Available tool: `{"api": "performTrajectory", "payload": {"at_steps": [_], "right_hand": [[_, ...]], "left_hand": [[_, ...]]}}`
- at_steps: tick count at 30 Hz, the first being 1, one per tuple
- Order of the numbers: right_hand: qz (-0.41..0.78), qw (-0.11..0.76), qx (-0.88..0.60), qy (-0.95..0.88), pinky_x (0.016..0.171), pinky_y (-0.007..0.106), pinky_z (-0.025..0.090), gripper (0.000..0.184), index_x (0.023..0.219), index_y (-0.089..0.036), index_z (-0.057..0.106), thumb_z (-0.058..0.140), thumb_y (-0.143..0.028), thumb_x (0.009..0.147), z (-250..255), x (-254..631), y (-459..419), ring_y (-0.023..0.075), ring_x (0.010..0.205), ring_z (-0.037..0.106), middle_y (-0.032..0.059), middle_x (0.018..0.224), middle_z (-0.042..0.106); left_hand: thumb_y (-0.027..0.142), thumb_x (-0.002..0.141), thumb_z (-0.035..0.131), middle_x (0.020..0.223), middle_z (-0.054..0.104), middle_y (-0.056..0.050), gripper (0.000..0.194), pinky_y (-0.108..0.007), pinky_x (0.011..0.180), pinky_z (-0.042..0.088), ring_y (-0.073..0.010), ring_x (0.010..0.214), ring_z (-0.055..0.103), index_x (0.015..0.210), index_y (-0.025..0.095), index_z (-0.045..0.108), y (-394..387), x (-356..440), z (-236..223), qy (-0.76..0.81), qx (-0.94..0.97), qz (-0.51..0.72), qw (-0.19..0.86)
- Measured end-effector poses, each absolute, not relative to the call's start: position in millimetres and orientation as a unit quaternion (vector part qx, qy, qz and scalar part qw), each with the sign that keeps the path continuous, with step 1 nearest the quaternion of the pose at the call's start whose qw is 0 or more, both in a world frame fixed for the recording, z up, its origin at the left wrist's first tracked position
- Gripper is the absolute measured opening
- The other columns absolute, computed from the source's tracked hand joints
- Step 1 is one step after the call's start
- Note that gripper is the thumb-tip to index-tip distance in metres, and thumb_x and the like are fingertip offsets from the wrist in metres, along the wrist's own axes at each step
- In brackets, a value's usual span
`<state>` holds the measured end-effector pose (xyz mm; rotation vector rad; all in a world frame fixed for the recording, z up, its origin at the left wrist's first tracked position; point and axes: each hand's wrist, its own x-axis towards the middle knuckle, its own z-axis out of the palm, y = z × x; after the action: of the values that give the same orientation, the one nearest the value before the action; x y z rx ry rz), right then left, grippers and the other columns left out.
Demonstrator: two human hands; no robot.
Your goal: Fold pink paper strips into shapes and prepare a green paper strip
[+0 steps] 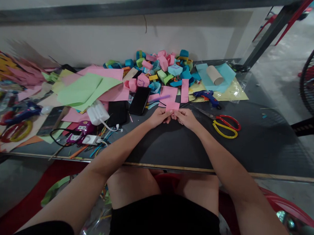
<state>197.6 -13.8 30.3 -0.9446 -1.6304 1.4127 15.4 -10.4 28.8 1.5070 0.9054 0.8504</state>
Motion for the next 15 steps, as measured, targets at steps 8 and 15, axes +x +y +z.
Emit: {"api": "performTrajectory", "payload": {"at_steps": [8, 15], "right_hand": [[0.613, 0.43, -0.356, -0.558, 0.042, 0.026, 0.025, 0.04, 0.085, -0.018, 0.07, 0.071, -0.057, 0.077, 39.1, 202.5, -13.0, 0.0092, 0.04, 0.036, -0.0068, 0.046, 0.048], [0.618, 0.48, -0.338, -0.523, 0.043, 0.027, 0.027, 0.07, 0.15, -0.033, 0.051, 0.066, -0.035, 0.082, 55.4, 208.6, -22.8, 0.0103, 0.04, 0.023, -0.0134, 0.048, 0.04]], "left_hand": [[0.073, 0.086, 0.066, 0.043, 0.051, 0.005, 0.061, -0.019, 0.04, 0.027, -0.0041, 0.036, 0.04, 0.068, 0.015, 0.065, -5.1, 16.6, 25.5, 0.421, 0.564, 0.45, 0.55], [0.064, 0.093, 0.064, 0.043, 0.05, 0.006, 0.055, -0.019, 0.041, 0.027, -0.0038, 0.036, 0.04, 0.068, 0.015, 0.066, -4.1, 18.4, 28.8, 0.455, 0.51, 0.469, 0.559]]}}
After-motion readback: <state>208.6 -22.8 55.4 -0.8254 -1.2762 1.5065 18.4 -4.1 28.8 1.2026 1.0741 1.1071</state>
